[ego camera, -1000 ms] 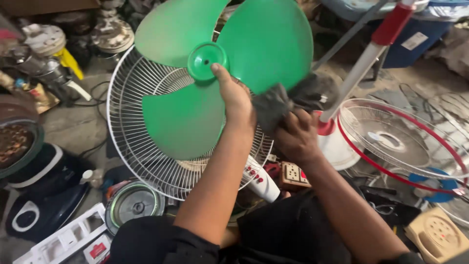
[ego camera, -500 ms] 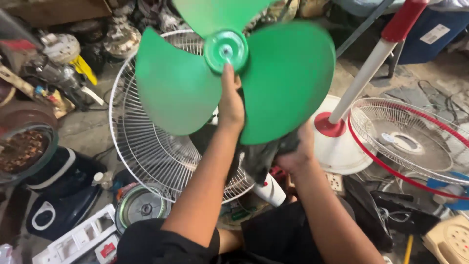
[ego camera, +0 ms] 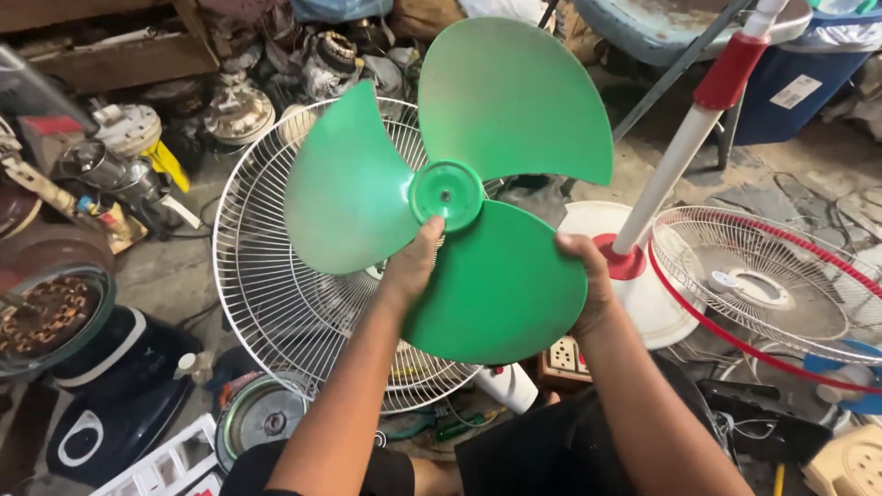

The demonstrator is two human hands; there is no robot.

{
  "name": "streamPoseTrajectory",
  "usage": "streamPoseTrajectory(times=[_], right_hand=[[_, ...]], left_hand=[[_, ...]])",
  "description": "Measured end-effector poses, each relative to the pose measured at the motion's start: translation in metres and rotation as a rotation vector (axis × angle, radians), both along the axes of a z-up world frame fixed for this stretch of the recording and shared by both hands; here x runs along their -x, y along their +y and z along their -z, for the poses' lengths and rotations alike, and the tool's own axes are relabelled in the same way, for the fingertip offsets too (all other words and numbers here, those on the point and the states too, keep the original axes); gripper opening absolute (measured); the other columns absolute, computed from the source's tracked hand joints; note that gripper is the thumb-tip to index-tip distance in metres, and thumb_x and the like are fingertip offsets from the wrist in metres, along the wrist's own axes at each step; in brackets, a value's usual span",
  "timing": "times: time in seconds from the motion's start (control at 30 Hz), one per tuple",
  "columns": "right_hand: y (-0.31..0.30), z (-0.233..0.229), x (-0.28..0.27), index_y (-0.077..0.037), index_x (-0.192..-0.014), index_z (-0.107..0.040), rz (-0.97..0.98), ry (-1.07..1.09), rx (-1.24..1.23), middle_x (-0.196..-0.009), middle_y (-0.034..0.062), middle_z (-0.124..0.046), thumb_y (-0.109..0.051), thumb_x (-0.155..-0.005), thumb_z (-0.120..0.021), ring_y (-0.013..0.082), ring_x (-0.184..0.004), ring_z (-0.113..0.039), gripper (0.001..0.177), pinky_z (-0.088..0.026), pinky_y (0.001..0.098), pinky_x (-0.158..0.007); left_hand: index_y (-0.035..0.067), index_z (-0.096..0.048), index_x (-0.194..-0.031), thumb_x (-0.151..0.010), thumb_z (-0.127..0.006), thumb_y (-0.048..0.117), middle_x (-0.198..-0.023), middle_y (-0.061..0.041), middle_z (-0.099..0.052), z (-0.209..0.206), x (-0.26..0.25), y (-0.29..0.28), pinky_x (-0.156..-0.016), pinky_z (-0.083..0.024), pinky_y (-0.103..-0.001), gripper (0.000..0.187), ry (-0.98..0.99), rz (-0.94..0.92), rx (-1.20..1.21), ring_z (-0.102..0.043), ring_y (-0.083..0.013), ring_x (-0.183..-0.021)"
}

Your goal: The person cleans a fan. The person wipes the front grill and the fan blades using a cloth, then places the grill and the blades back onto the fan body.

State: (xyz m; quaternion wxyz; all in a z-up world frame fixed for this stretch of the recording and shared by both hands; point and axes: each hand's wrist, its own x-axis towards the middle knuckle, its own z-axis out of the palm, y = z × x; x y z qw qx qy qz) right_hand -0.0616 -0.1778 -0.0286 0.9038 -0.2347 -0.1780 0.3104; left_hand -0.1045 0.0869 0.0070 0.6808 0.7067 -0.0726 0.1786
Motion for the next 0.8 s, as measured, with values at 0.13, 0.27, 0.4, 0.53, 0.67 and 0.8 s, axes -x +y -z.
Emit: streamPoseTrajectory(times=[0.13, 0.27, 0.4, 0.53, 0.67, 0.8], right_hand=[[-0.004, -0.017, -0.005, 0.008, -0.119, -0.068, -0.037, -0.003, 0.183, -0.099, 0.0194, -0.075, -0.028, -0.095, -0.068, 0.0267, -0.082, -0.075, 0.043, -0.061, 0.0354, -0.072], [0.017, -0.057, 0.010, -0.001, -0.116, -0.067, 0.338, 0.000, 0.541, -0.100, 0.0099, -0.077, -0.012, -0.086, -0.068, 0.0214, -0.088, -0.077, 0.032, -0.064, 0.0342, -0.078], [0.035, -0.060, 0.036, 0.005, -0.116, -0.069, 0.892, -0.466, 0.790, -0.100, 0.0089, -0.074, -0.009, -0.090, -0.076, 0.0193, -0.085, -0.071, 0.030, -0.058, 0.0309, -0.075], [0.030, -0.054, 0.027, 0.002, -0.113, -0.068, 0.961, -0.154, 0.454, -0.101, 0.0067, -0.074, -0.020, -0.092, -0.069, 0.0164, -0.087, -0.070, 0.030, -0.057, 0.0297, -0.076], [0.004, -0.065, 0.026, 0.002, -0.116, -0.065, 0.971, -0.279, 0.670, -0.103, 0.0104, -0.074, -0.023, -0.090, -0.071, 0.0198, -0.091, -0.071, 0.037, -0.056, 0.0332, -0.079], [0.027, -0.088, 0.016, 0.002, -0.120, -0.063, 0.821, -0.886, 1.199, -0.104, 0.0142, -0.074, -0.026, -0.087, -0.074, 0.0232, -0.095, -0.072, 0.044, -0.056, 0.0368, -0.082]], left_hand=[[0.005, -0.059, -0.134, -0.096, -0.066, 0.041, -0.132, -0.009, -0.062, -0.014, 0.010, 0.003, -0.105, -0.040, -0.038, 0.053, -0.009, 0.019, -0.212, -0.056, -0.0215, -0.123], [0.004, -0.065, -0.127, -0.091, -0.077, 0.042, -0.127, -0.010, -0.068, -0.025, 0.014, 0.007, -0.104, -0.051, -0.039, 0.055, -0.132, 0.013, -0.074, -0.064, -0.0216, -0.119], [0.003, -0.062, -0.130, -0.090, -0.077, 0.036, -0.129, -0.010, -0.067, -0.026, 0.017, 0.010, -0.105, -0.050, -0.039, 0.053, -0.137, -0.072, -0.057, -0.063, -0.0212, -0.120], [0.002, -0.063, -0.132, -0.098, -0.070, 0.031, -0.130, -0.010, -0.066, -0.024, 0.029, 0.018, -0.107, -0.048, -0.040, 0.045, -0.156, 0.060, -0.063, -0.062, -0.0234, -0.121], [0.005, -0.059, -0.137, -0.100, -0.060, 0.029, -0.135, -0.006, -0.063, -0.028, 0.030, 0.026, -0.109, -0.044, -0.037, 0.044, -0.037, 0.117, 0.018, -0.058, -0.0204, -0.126], [0.003, -0.061, -0.133, -0.101, -0.062, 0.029, -0.128, -0.010, -0.068, -0.022, 0.023, 0.013, -0.104, -0.050, -0.038, 0.040, -0.207, -0.011, -0.256, -0.064, -0.0234, -0.118]])
